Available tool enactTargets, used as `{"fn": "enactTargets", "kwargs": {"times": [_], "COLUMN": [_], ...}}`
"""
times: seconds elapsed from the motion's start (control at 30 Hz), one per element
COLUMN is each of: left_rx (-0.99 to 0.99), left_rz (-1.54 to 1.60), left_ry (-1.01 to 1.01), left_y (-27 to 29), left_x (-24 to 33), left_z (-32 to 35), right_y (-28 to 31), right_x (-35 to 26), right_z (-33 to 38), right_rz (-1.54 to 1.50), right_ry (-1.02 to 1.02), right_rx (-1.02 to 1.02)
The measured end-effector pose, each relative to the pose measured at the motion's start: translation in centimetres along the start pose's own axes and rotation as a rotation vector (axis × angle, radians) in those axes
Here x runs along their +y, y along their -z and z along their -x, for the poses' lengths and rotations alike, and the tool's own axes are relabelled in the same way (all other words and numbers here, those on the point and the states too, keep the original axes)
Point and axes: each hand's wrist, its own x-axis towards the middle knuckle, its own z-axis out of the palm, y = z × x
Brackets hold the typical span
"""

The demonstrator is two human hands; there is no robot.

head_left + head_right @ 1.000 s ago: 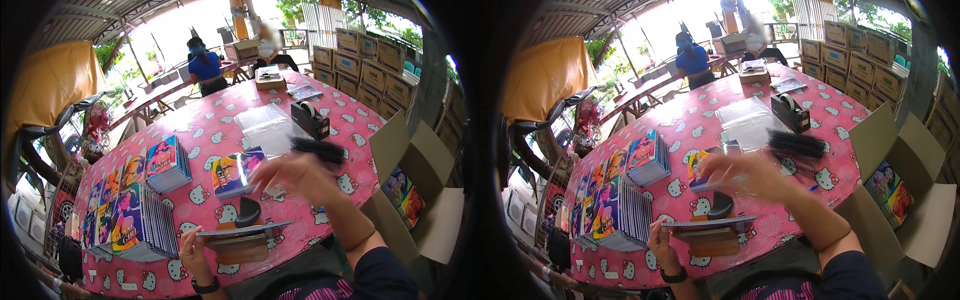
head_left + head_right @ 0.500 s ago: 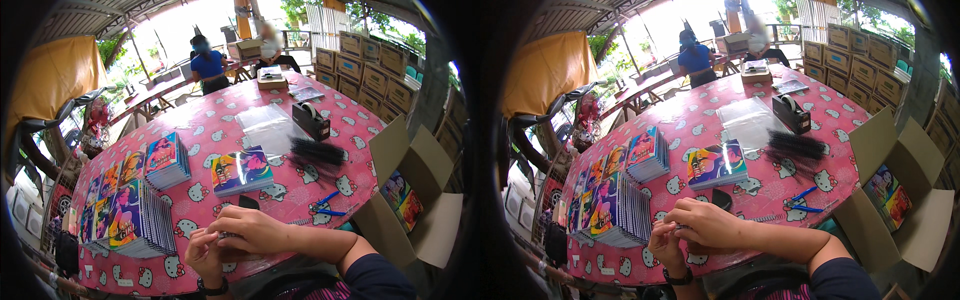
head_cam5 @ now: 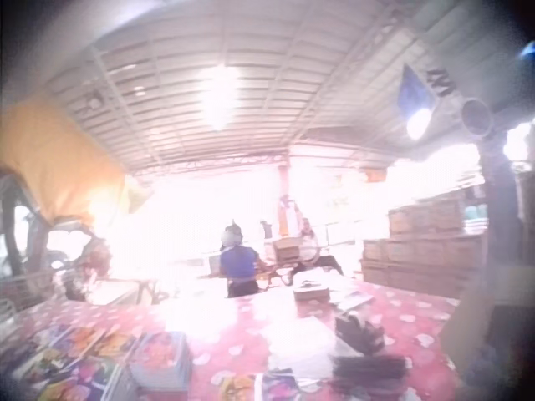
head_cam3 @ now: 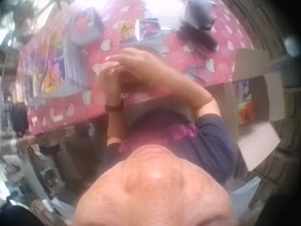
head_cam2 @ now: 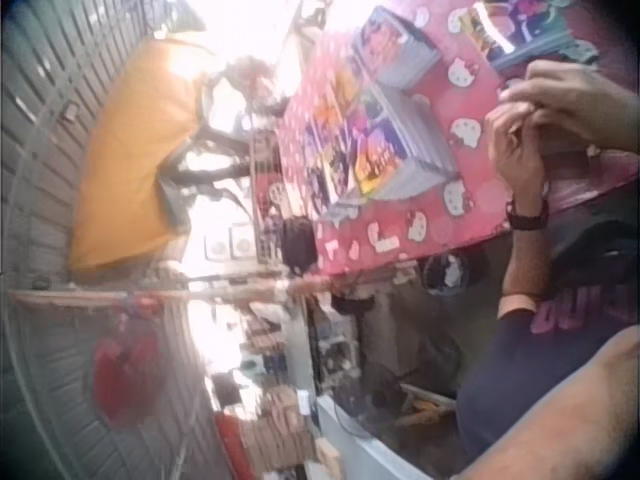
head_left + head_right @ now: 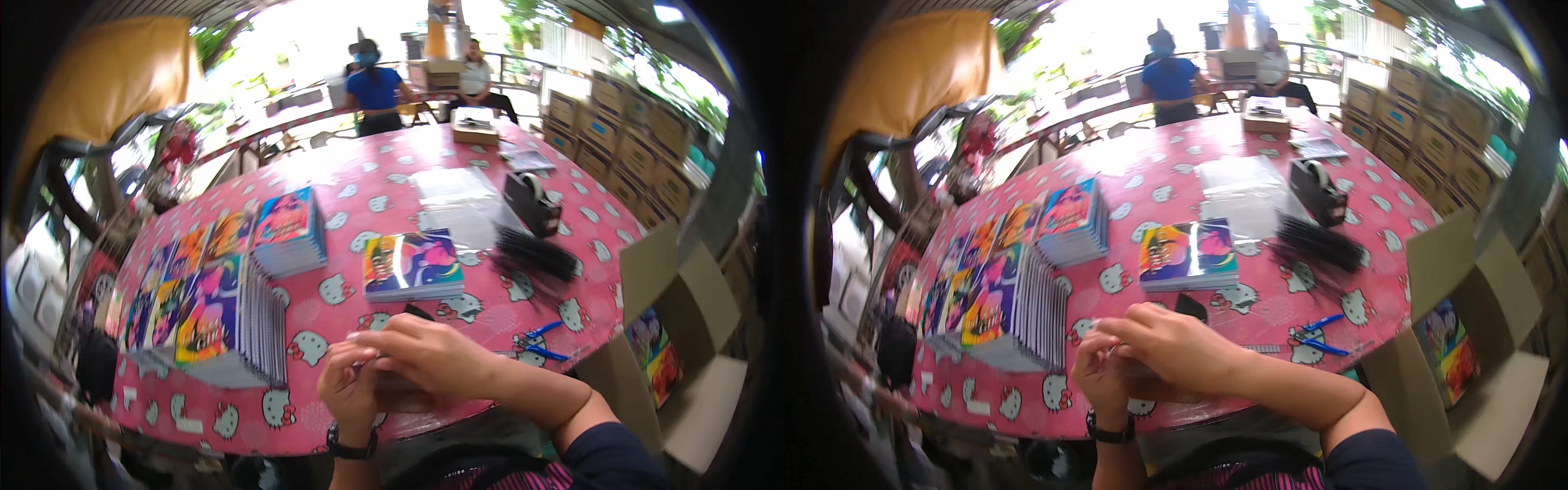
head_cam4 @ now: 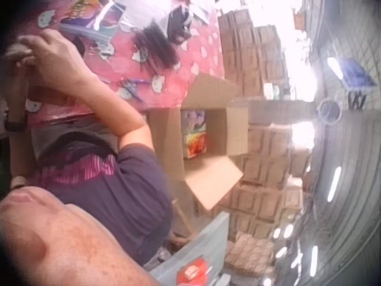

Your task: The person is assembling spiral notebooks by threading plastic coils through pre-punched holes in the notebook covers and pages, then using blue-handled pliers to crimp the ends of the spirals.

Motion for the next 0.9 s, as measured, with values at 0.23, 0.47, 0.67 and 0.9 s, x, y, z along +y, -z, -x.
{"fn": "enactTargets", "kwargs": {"times": [0.23, 0.47, 0.67, 0.9], "left_rx": [0.246, 0.277, 0.601, 0.663], "left_rz": [0.071, 0.284, -0.287, -0.824], "left_ry": [0.089, 0.107, 0.055, 0.074], "left_y": [0.6, 7.4, 18.8, 26.4], "left_x": [-0.8, 1.7, 4.7, -2.6], "left_z": [-0.6, -1.7, -7.0, -5.8], "right_y": [5.7, 2.5, -9.5, -23.1], "right_x": [0.2, 1.9, 8.6, 17.2], "right_z": [-1.7, -15.4, -26.7, -26.1], "right_rz": [-0.242, -0.729, -0.586, -0.579], "right_ry": [-0.129, 0.006, -0.14, -0.293], "right_rx": [0.578, 0.654, 0.355, 0.306]}}
